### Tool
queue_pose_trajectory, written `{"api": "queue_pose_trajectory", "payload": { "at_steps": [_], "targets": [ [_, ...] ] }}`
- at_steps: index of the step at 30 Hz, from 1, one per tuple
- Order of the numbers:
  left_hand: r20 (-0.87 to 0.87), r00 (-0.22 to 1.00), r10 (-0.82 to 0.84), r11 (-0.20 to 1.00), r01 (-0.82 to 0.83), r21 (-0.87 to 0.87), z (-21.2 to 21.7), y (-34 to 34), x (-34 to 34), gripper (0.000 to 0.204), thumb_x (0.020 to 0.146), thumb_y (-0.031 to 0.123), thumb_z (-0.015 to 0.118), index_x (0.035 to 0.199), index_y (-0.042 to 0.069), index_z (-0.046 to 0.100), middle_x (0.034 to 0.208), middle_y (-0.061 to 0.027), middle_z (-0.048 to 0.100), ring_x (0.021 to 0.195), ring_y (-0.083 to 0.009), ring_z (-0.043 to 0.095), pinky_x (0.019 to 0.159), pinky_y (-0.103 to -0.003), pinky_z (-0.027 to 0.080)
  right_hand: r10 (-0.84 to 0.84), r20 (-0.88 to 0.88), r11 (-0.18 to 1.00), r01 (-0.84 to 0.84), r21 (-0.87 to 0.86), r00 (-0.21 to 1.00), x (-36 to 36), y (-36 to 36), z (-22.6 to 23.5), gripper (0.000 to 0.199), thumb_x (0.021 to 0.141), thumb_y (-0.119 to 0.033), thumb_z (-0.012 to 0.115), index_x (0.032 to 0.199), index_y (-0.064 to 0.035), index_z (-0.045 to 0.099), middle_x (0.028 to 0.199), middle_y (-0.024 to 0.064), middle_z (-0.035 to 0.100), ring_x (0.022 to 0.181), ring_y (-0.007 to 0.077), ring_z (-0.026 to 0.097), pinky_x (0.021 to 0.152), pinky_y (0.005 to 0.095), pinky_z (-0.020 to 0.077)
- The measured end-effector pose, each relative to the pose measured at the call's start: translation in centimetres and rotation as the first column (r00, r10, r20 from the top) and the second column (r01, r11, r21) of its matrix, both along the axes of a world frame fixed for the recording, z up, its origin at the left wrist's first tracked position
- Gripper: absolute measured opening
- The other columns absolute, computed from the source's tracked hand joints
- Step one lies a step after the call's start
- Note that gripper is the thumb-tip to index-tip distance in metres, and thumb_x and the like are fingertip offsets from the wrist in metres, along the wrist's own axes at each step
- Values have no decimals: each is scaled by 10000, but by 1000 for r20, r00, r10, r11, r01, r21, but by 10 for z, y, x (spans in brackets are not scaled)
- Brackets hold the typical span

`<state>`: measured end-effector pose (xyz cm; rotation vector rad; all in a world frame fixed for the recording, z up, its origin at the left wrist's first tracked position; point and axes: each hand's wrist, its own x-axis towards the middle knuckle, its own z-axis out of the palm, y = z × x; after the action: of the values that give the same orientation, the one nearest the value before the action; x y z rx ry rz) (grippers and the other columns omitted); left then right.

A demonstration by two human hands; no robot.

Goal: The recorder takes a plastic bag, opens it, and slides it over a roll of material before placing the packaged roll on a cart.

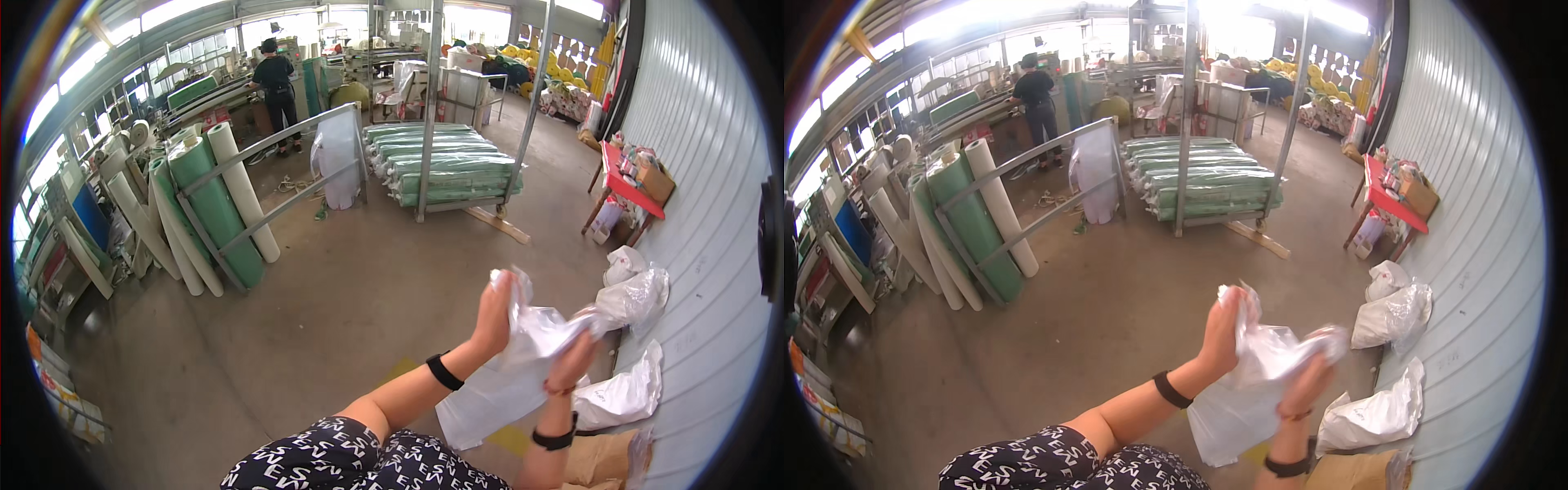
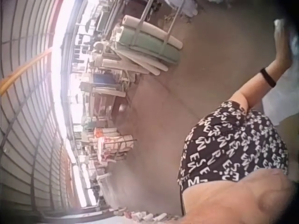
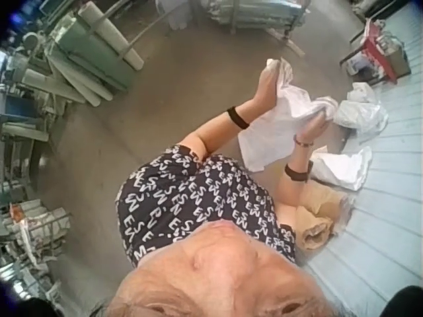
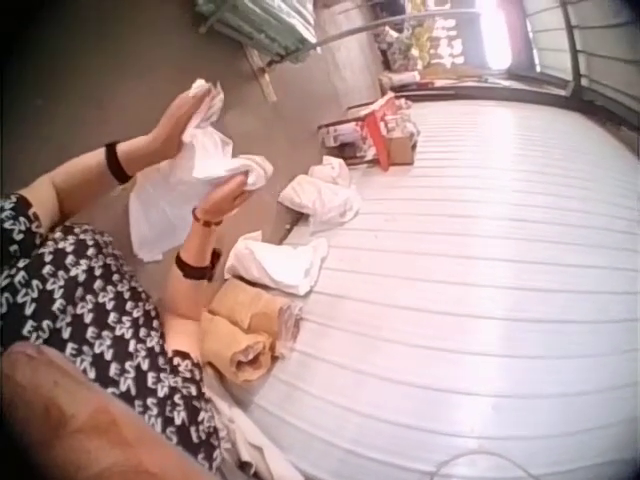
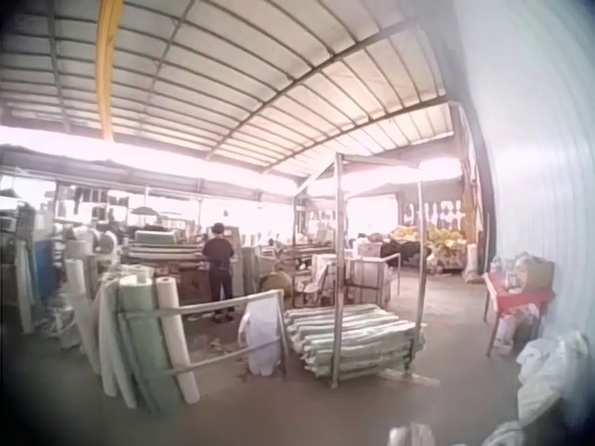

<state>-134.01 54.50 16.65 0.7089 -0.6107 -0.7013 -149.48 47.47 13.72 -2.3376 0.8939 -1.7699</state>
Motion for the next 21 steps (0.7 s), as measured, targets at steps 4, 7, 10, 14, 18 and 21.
{"api": "queue_pose_trajectory", "payload": {
  "at_steps": [4, 7, 10, 14, 18, 21],
  "targets": [
    [-355, 907, -224, 973, 228, -33, -25, -49, 10, 363, 981, 462, 443, 786, 159, 489, 699, 34, 450, 613, -60, 434, 522, -239, 375, 240, -46, 944, -221, 247, 970, 61, 54, 34, 163, 817, -168, 645, 854, -16, 598, 788, 146, 632, 706, 320, 612, 653, 395, 480],
    [-423, 891, -166, 974, 215, 71, 0, -30, -38, 330, 942, 476, 522, 882, 152, 542, 756, 41, 483, 712, -81, 462, 623, -267, 421, 140, 300, 688, -310, 656, 944, 78, 9, 98, 339, 891, -295, 627, 655, -74, 525, 580, 40, 531, 488, 122, 472, 446, 312, 391],
    [-402, 873, -276, 939, 334, 81, 38, -6, -40, 360, 918, 505, 543, 875, 148, 568, 779, 30, 552, 706, -80, 537, 610, -266, 448, 127, 109, 811, -167, 561, 986, 61, -26, 76, 471, 902, -385, 594, 553, -81, 509, 486, 11, 490, 435, 126, 443, 409, 352, 339],
    [-315, 492, -812, 583, 704, -405, -21, -42, 23, 388, 916, 518, 531, 806, 147, 536, 730, 13, 559, 665, -113, 567, 604, -276, 491, 137, 85, 874, -161, 459, 987, 79, 11, 57, 425, 853, -392, 627, 605, -48, 602, 554, 118, 599, 490, 269, 575, 482, 395, 436],
    [-415, 857, -304, 931, 361, 63, 16, -8, -43, 465, 919, 560, 489, 883, 107, 587, 796, -15, 575, 693, -126, 576, 600, -290, 484, 110, 170, 737, -196, 647, 979, 57, 6, 65, 398, 834, -391, 637, 632, -49, 630, 592, 148, 620, 531, 323, 596, 516, 406, 470],
    [-329, 543, -773, 626, 736, -258, -28, -35, 27, 490, 913, 574, 482, 797, 119, 622, 696, -27, 576, 625, -138, 596, 566, -300, 500, 19, -85, 898, 20, 439, 996, 70, 26, 35, 394, 849, -390, 614, 651, -51, 634, 580, 152, 610, 512, 324, 577, 511, 405, 468]
  ]
}}
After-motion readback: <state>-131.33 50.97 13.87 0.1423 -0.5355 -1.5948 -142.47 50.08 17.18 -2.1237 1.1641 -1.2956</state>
